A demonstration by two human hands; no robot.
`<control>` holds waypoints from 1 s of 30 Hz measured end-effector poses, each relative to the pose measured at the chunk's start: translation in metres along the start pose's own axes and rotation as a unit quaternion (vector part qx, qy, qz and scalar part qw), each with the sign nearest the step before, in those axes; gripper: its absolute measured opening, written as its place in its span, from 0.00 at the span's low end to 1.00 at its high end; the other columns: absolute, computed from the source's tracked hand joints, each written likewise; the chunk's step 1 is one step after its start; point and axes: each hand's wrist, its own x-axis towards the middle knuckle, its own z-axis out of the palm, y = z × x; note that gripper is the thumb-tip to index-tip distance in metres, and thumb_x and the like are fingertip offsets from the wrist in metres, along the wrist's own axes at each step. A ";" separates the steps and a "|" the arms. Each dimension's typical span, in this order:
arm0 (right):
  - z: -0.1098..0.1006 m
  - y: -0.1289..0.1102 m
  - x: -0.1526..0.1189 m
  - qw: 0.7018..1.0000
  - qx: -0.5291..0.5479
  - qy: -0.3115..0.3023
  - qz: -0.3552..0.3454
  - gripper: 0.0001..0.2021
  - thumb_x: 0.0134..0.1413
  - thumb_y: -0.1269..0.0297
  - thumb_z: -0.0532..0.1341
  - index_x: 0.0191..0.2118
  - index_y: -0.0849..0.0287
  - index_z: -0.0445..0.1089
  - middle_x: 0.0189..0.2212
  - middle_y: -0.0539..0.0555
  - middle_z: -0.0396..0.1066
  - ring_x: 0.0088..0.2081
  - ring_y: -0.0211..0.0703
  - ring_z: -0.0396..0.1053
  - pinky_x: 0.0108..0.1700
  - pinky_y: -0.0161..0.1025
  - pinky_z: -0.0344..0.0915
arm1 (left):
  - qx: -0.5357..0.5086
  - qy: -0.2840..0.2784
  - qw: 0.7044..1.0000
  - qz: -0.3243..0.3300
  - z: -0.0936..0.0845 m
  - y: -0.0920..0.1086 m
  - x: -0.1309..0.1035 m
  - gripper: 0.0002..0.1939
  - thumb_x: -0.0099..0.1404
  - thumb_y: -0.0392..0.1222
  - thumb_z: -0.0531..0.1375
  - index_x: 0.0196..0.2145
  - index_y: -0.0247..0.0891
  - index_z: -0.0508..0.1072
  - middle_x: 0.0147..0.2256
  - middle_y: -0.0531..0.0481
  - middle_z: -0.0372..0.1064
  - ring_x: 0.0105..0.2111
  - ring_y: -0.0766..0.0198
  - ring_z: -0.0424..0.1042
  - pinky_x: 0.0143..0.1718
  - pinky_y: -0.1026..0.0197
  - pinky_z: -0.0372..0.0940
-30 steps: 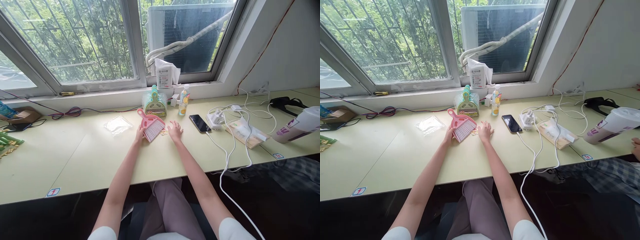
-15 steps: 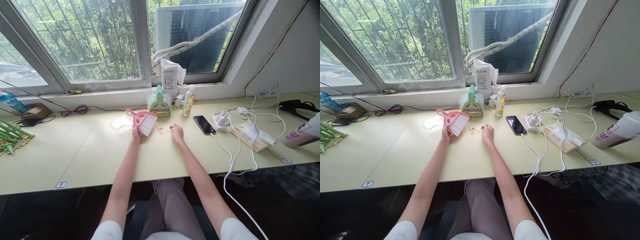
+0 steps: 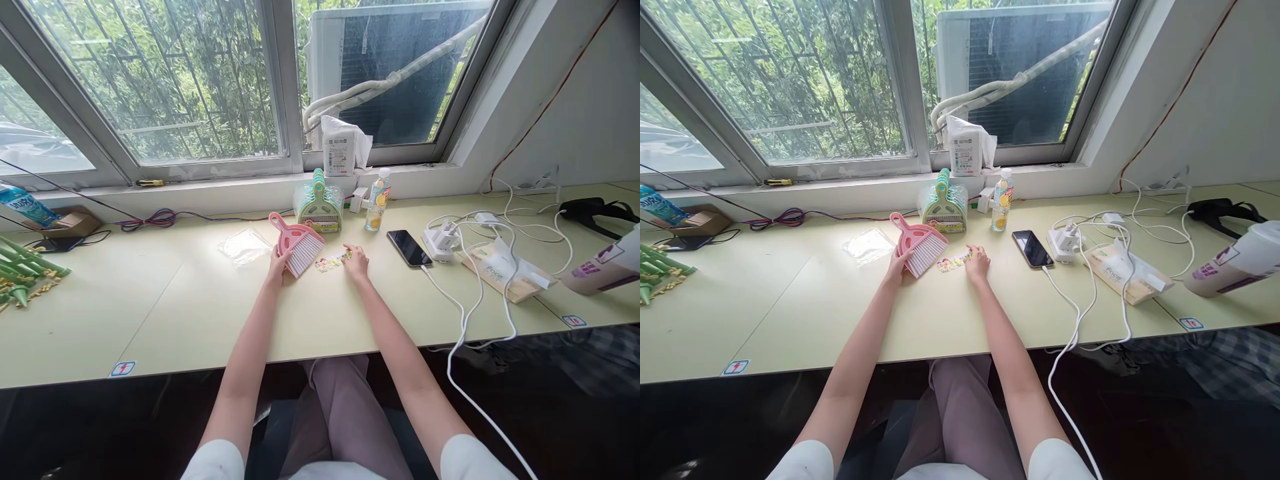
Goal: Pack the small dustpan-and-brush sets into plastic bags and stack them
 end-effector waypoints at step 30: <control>-0.013 -0.027 -0.012 0.777 0.603 -0.181 0.018 0.19 0.36 0.57 0.72 0.37 0.56 0.72 0.39 0.51 0.76 0.42 0.41 0.73 0.48 0.37 0.68 | 0.049 -0.159 0.984 -0.065 0.025 0.013 -0.031 0.39 0.53 0.54 0.68 0.59 0.44 0.62 0.53 0.39 0.69 0.48 0.47 0.72 0.41 0.50 0.72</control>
